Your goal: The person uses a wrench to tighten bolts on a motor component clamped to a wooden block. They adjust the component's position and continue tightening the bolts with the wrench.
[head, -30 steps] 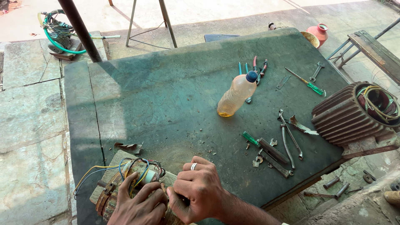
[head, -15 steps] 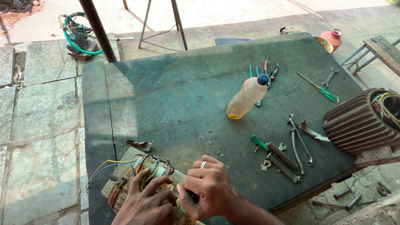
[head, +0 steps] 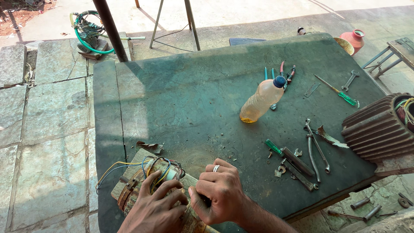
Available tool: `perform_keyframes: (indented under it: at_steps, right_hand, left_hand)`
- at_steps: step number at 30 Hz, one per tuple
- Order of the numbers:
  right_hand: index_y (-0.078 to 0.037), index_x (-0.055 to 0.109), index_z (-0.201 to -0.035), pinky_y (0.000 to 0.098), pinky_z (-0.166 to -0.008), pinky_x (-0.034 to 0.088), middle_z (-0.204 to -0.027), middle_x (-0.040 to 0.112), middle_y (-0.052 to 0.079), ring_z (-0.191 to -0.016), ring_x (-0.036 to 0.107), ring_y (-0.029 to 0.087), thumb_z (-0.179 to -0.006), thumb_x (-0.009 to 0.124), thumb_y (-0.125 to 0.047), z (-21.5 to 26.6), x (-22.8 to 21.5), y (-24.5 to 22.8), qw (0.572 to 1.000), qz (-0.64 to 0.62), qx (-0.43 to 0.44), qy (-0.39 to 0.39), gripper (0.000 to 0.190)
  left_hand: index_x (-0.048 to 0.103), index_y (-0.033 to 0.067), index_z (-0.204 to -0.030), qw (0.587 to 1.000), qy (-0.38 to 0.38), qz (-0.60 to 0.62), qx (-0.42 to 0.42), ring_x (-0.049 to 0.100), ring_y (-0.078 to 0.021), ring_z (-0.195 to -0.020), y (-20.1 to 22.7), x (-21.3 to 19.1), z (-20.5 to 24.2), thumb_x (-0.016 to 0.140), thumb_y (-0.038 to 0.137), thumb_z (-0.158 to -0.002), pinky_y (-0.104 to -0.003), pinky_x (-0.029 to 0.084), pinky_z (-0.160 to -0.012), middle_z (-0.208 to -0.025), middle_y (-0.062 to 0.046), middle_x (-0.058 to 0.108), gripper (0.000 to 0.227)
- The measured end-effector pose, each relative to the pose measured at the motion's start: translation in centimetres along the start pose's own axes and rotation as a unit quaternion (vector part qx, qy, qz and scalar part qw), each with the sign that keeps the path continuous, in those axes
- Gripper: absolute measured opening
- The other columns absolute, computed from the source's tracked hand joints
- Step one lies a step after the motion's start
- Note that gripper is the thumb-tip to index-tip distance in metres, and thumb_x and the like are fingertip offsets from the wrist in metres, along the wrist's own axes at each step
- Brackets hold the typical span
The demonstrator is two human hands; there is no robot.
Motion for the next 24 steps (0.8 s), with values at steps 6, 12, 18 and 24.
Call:
perform_keyframes:
  at_steps: [6,12,18,24]
  right_hand:
    - [-0.012,0.053,-0.056,0.0378,-0.055,0.033,-0.052,0.051,0.001,-0.047,0.042,0.018,-0.077,0.076,-0.010,-0.1,-0.1,-0.1,1.000,0.002,-0.002,0.002,0.031]
    - [-0.012,0.054,-0.057,0.0368,-0.057,0.035,-0.054,0.054,0.001,-0.048,0.044,0.016,-0.078,0.076,-0.010,-0.1,-0.1,-0.1,1.000,-0.005,-0.004,0.005,0.030]
    - [-0.012,0.053,-0.055,0.0375,-0.055,0.034,-0.052,0.052,0.001,-0.046,0.042,0.017,-0.075,0.076,-0.009,0.0,0.0,0.1,1.000,-0.003,-0.004,0.007,0.030]
    - [-0.013,0.052,-0.054,0.0372,-0.055,0.033,-0.050,0.051,0.001,-0.045,0.041,0.016,-0.075,0.076,-0.009,0.1,0.1,0.3,1.000,-0.001,-0.002,0.009,0.032]
  left_hand:
    - [0.071,0.0169,-0.071,0.998,-0.061,0.018,-0.024,0.057,-0.0218,-0.127,-0.2,0.6,0.0,0.075,0.022,-0.077,-0.071,0.023,-0.116,-0.093,0.003,0.066,0.008]
    - [0.071,0.0137,-0.079,0.996,-0.079,-0.027,-0.039,0.057,-0.0233,-0.123,0.1,0.8,-0.4,0.070,0.018,-0.083,-0.072,0.022,-0.115,-0.096,-0.003,0.065,0.006]
    - [0.075,0.0155,-0.079,0.999,-0.030,-0.017,-0.038,0.058,-0.0221,-0.125,0.2,-0.3,-0.5,0.071,0.018,-0.078,-0.069,0.024,-0.115,-0.096,0.001,0.068,0.004]
    - [0.081,0.0222,-0.079,0.989,-0.131,0.034,-0.066,0.054,-0.0194,-0.130,-0.3,0.5,-0.7,0.076,0.021,-0.076,-0.064,0.018,-0.118,-0.103,0.007,0.073,0.006]
Point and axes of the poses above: each hand's wrist, its own z-axis away from the middle knuckle, its own x-axis out of the palm, y = z × x, the point moved 7 cm from there along -z, towards the middle knuckle
